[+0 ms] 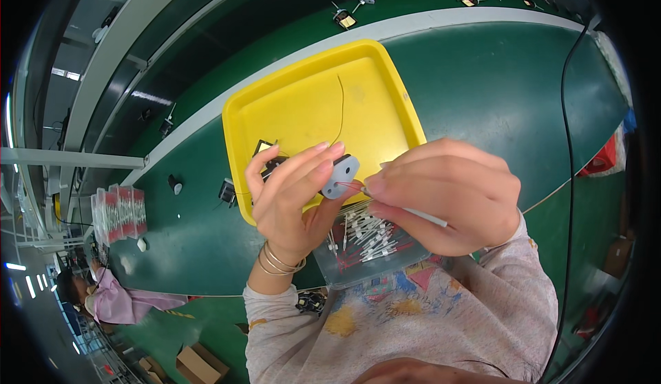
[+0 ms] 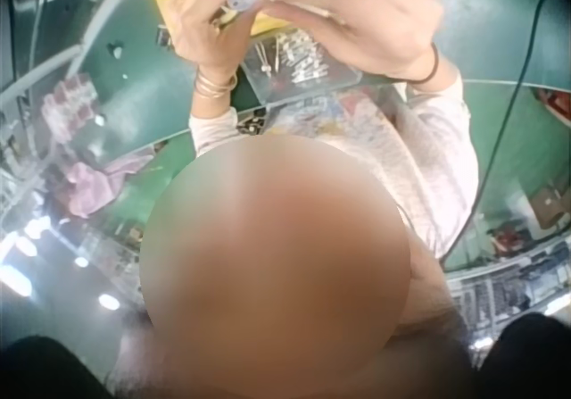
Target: The person inserts white pins into small black cylindrical housings and uses a thin metal tool to press them into place, handling several units from a yellow tray and clear container on a green workbench.
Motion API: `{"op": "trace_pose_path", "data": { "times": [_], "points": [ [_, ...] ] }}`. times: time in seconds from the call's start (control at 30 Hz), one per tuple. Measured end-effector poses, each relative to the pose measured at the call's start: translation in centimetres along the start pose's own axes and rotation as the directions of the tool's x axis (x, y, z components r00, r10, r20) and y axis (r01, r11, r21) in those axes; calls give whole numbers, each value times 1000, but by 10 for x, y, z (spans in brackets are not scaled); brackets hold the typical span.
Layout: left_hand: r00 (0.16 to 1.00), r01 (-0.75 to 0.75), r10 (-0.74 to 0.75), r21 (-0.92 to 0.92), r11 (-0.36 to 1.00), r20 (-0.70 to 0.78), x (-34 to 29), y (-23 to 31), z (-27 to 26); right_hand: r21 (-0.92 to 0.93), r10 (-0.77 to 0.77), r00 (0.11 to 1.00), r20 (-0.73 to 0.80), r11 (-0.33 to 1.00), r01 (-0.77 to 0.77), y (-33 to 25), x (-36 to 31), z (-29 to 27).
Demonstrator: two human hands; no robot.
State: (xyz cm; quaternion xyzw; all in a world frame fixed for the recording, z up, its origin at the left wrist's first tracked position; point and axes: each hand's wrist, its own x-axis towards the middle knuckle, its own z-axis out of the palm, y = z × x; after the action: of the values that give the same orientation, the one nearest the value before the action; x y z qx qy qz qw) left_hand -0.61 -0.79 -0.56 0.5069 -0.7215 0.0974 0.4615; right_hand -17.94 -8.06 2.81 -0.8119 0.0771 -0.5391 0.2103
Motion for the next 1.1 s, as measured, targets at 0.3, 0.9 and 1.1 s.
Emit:
{"op": "trace_pose_path", "data": {
  "times": [0.3,0.9,1.1],
  "points": [
    [1000,30,-30,20,999,7,-1,0,-1,-9,-113,993,37,993,114,2,-3,0],
    [1000,6,-5,38,999,-21,-1,2,-4,2,-109,994,27,994,109,0,-3,1],
    [1000,11,-11,60,998,2,-1,3,-5,92,118,993,28,989,-120,0,2,-1]
  ]
}}
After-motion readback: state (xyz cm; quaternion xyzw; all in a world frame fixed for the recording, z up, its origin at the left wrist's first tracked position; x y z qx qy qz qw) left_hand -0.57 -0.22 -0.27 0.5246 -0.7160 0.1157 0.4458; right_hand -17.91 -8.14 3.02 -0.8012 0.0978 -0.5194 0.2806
